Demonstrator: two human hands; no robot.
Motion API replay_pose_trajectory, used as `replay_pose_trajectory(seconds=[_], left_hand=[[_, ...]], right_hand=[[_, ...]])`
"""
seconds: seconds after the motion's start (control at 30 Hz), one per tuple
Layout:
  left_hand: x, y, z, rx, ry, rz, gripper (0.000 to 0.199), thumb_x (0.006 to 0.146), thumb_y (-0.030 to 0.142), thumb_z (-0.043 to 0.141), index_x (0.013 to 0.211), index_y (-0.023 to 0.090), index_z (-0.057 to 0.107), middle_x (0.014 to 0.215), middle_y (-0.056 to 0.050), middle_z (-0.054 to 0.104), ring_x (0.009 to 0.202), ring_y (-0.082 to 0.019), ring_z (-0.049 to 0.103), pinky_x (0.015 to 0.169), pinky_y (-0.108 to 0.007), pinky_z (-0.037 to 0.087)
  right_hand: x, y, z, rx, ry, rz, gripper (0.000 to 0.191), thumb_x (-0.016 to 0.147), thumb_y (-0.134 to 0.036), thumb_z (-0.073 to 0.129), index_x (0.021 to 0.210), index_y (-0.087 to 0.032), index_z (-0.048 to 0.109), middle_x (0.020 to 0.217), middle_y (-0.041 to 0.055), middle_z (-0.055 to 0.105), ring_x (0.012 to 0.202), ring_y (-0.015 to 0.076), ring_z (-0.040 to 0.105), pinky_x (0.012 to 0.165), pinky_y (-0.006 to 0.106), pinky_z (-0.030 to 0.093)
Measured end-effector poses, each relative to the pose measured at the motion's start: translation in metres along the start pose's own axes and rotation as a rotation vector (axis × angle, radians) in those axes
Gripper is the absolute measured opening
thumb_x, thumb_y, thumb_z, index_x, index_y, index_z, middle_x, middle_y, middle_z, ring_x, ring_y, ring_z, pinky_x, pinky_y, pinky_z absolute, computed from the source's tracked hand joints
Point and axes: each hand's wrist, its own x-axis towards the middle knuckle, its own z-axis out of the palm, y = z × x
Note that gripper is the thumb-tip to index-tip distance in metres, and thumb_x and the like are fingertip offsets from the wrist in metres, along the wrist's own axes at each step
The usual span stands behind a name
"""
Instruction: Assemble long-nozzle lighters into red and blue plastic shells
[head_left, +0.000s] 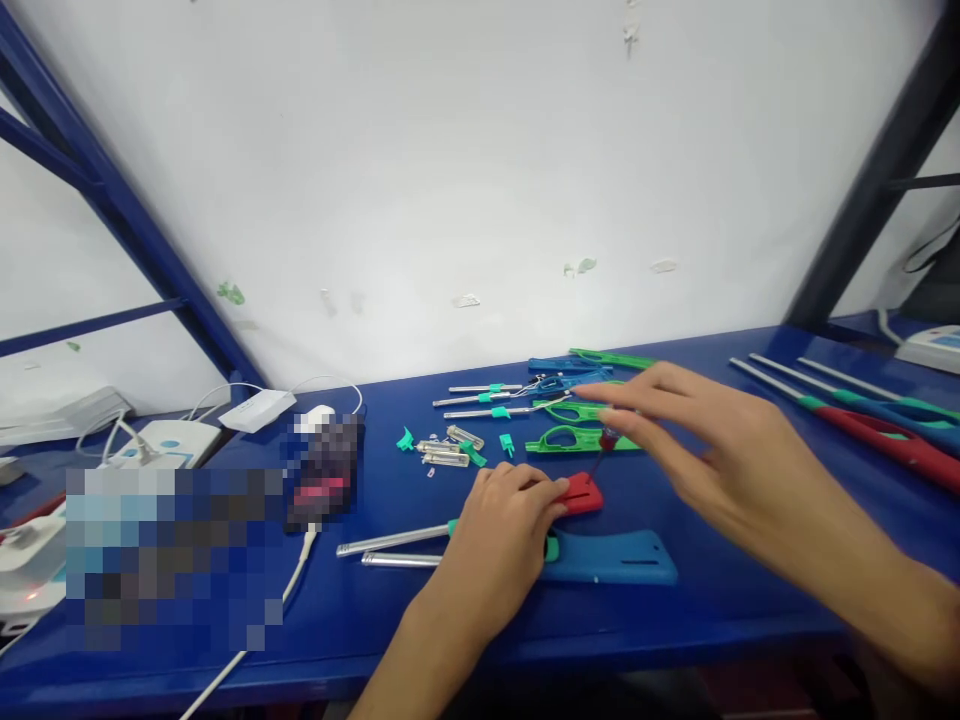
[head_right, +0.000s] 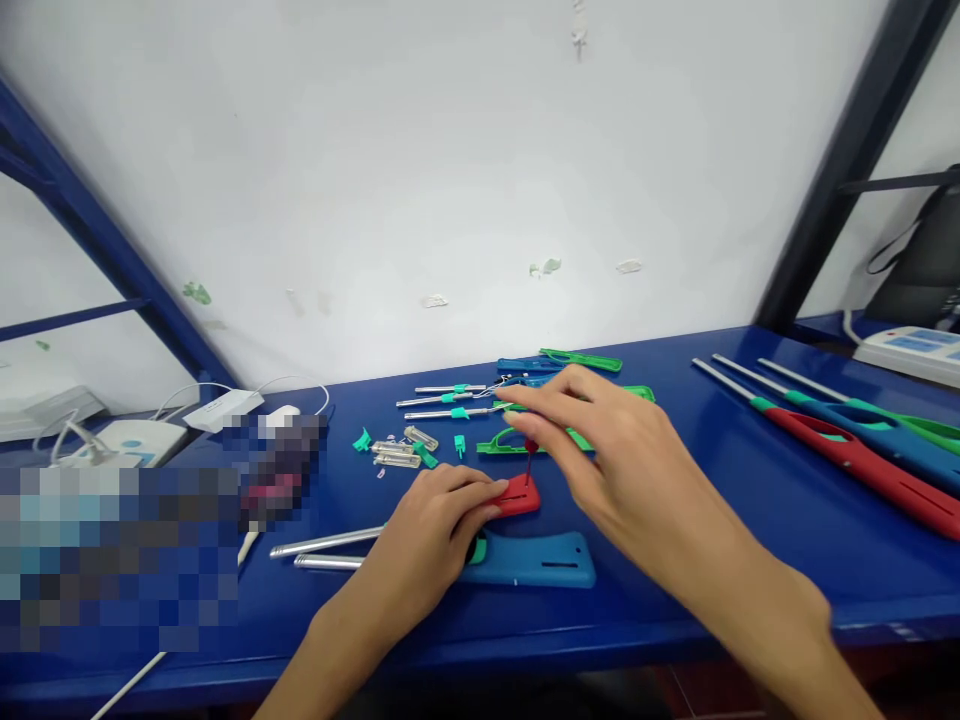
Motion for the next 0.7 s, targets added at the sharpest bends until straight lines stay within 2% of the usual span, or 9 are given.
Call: replay_pose_trajectory(seconds=[0.07, 0.1, 0.17, 0.27, 0.33, 0.43, 0.5, 0.63, 0.7], left_hand=[[0.0, 0.0, 0.0, -0.004, 0.0, -0.002, 0.027, 0.108, 0.018, 0.06, 0.13, 0.023, 0.074, 0.118, -0.005, 0.077, 0.107, -0.026, 0.069, 0.096, -0.045, 0.054], [0.0, 0.001, 0.0, -0.005, -0.001, -0.003, 0.027, 0.108, 0.018, 0.06, 0.13, 0.023, 0.074, 0.118, -0.005, 0.077, 0.106, -0.026, 0.069, 0.096, -0.045, 0.053], [0.0, 0.001, 0.0, -0.002, -0.005, -0.006, 0.026, 0.107, 0.019, 0.061, 0.129, 0.023, 0.074, 0.118, -0.006, 0.077, 0.107, -0.026, 0.069, 0.096, -0.044, 0.053], [0.0, 0.002, 0.0, 0.004, -0.013, -0.008, 0.024, 0.108, 0.021, 0.061, 0.128, 0.024, 0.075, 0.118, -0.005, 0.077, 0.108, -0.026, 0.068, 0.097, -0.044, 0.052], [0.0, 0.002, -0.001, 0.004, -0.016, -0.009, 0.025, 0.108, 0.022, 0.06, 0.129, 0.023, 0.074, 0.118, -0.005, 0.077, 0.108, -0.025, 0.068, 0.098, -0.044, 0.052], [0.0, 0.002, 0.0, -0.004, -0.02, -0.007, 0.026, 0.109, 0.021, 0.058, 0.13, 0.023, 0.073, 0.119, -0.005, 0.077, 0.108, -0.025, 0.067, 0.098, -0.044, 0.051], [-0.001, 0.001, 0.001, -0.008, -0.02, -0.007, 0.026, 0.109, 0.019, 0.058, 0.13, 0.023, 0.073, 0.119, -0.006, 0.076, 0.109, -0.026, 0.067, 0.098, -0.045, 0.051], [-0.001, 0.0, 0.002, -0.007, -0.013, -0.012, 0.025, 0.108, 0.017, 0.059, 0.127, 0.023, 0.074, 0.118, -0.007, 0.076, 0.108, -0.027, 0.067, 0.098, -0.047, 0.051], [-0.001, 0.0, 0.001, -0.009, -0.01, -0.015, 0.026, 0.107, 0.017, 0.059, 0.128, 0.022, 0.074, 0.118, -0.006, 0.076, 0.107, -0.026, 0.067, 0.098, -0.046, 0.052]], right_hand=[[-0.002, 0.001, -0.001, 0.133, -0.098, -0.023, 0.035, 0.111, -0.028, 0.048, 0.137, -0.037, 0.069, 0.125, -0.0009, 0.078, 0.11, 0.0227, 0.076, 0.089, 0.037, 0.06], [-0.002, 0.001, 0.001, 0.182, -0.114, -0.02, 0.036, 0.111, -0.026, 0.048, 0.136, -0.039, 0.069, 0.126, -0.0037, 0.079, 0.113, 0.0218, 0.076, 0.092, 0.037, 0.06], [-0.001, -0.001, 0.008, 0.2, -0.049, 0.014, 0.027, 0.109, -0.028, 0.053, 0.122, -0.038, 0.074, 0.116, -0.0045, 0.082, 0.105, 0.0233, 0.079, 0.088, 0.038, 0.062], [0.001, -0.004, 0.015, 0.072, 0.1, 0.055, 0.014, 0.104, -0.039, 0.063, 0.102, -0.032, 0.075, 0.099, 0.0014, 0.082, 0.086, 0.0292, 0.079, 0.075, 0.045, 0.061], [0.001, -0.004, 0.012, 0.015, 0.096, 0.025, 0.019, 0.104, -0.042, 0.061, 0.108, -0.032, 0.076, 0.103, 0.0034, 0.082, 0.087, 0.0309, 0.079, 0.072, 0.046, 0.061], [-0.001, -0.003, 0.003, 0.091, -0.026, -0.013, 0.029, 0.109, -0.035, 0.053, 0.127, -0.037, 0.074, 0.12, 0.0002, 0.081, 0.105, 0.0285, 0.079, 0.085, 0.044, 0.062], [0.0, -0.003, 0.001, 0.172, -0.053, 0.016, 0.028, 0.108, -0.032, 0.054, 0.125, -0.037, 0.075, 0.119, -0.0016, 0.081, 0.106, 0.0263, 0.078, 0.088, 0.04, 0.062], [0.004, -0.005, 0.008, 0.072, 0.11, 0.105, 0.017, 0.099, -0.043, 0.07, 0.097, -0.031, 0.082, 0.088, 0.0027, 0.077, 0.078, 0.0253, 0.074, 0.069, 0.039, 0.057], [0.003, -0.003, 0.007, -0.021, 0.149, 0.113, 0.022, 0.098, -0.048, 0.071, 0.098, -0.03, 0.083, 0.084, 0.0035, 0.073, 0.071, 0.0235, 0.07, 0.064, 0.038, 0.054]])
